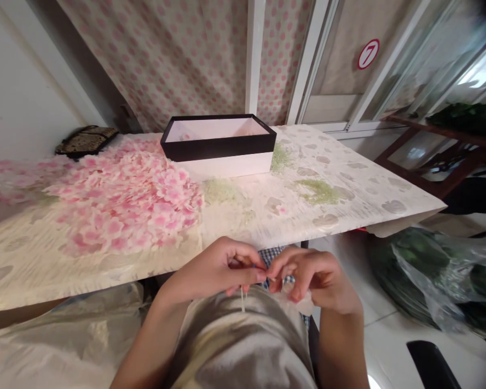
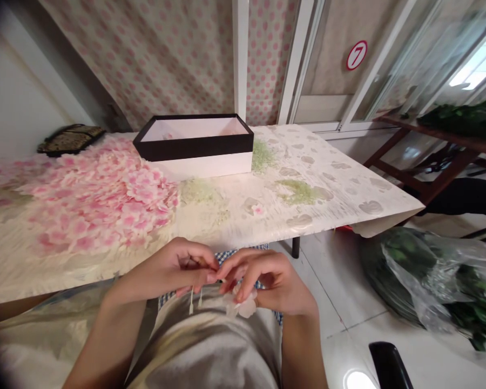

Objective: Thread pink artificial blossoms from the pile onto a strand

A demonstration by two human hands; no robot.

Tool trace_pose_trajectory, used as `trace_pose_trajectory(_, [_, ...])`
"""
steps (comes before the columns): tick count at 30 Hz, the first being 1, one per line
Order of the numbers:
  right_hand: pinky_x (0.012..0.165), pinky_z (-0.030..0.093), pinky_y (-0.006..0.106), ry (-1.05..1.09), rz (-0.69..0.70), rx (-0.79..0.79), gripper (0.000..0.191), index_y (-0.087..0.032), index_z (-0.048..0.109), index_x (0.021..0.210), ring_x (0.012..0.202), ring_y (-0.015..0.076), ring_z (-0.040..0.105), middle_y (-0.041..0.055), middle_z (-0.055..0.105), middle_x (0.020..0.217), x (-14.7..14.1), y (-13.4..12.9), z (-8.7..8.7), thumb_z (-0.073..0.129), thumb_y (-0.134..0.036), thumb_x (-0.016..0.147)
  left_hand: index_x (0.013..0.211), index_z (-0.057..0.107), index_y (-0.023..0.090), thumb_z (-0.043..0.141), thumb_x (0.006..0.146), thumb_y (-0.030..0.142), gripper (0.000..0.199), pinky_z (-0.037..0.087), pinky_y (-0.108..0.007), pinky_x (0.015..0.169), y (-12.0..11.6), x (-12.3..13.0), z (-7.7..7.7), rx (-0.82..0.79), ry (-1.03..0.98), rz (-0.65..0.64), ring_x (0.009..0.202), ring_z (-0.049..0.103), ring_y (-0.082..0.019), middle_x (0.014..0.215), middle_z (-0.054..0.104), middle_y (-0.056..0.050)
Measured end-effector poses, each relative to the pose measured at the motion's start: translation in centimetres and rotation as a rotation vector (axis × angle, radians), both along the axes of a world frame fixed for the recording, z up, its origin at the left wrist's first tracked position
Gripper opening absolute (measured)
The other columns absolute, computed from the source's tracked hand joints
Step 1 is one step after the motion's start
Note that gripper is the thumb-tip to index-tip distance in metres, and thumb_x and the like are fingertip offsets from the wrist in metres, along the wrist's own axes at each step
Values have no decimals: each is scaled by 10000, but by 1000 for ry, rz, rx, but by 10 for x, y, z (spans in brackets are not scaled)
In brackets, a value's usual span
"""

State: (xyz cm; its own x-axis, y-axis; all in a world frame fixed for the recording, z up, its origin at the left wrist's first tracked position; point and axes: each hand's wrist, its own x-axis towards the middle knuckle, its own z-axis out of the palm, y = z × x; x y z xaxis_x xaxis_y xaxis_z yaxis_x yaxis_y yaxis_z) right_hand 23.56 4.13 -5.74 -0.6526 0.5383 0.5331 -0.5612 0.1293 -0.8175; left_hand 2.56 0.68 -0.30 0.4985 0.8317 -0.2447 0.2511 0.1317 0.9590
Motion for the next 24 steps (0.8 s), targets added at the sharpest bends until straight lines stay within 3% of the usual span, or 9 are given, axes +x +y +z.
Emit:
trace_pose_trajectory(5, [745,578,287,24,-3,6,128,-203,725,862,832,150,709,60,718,979,-2,0,0,698,-93,801,769,654,121,671,801,285,168,299,-146,422,-1,5,0,9,-43,20,455,395,-40,556,524,47])
trace_pose_trajectory(9, [713,578,260,-3,-106,-13,141,-213,735,875,762,120,698,42,674,982,0,-2,-1,724,-104,786,764,689,128,699,782,256,129,273,-152,419,-2,9,-2,60,-80,71,449,385,-41,513,498,59])
trace_pose_trajectory(15, [684,525,249,-83,-252,78,153,-235,745,853,739,109,634,28,629,945,1,-3,1,731,-103,777,839,750,138,664,815,258,149,231,-181,430,-4,14,-4,131,-91,43,479,338,-47,580,551,31])
trace_pose_trajectory(24, [740,509,283,-118,-213,124,147,-222,734,908,804,128,630,43,613,1011,7,-10,6,652,-119,844,823,750,111,637,851,305,226,251,-204,460,-10,13,-2,366,64,-1,489,344,-56,544,519,27])
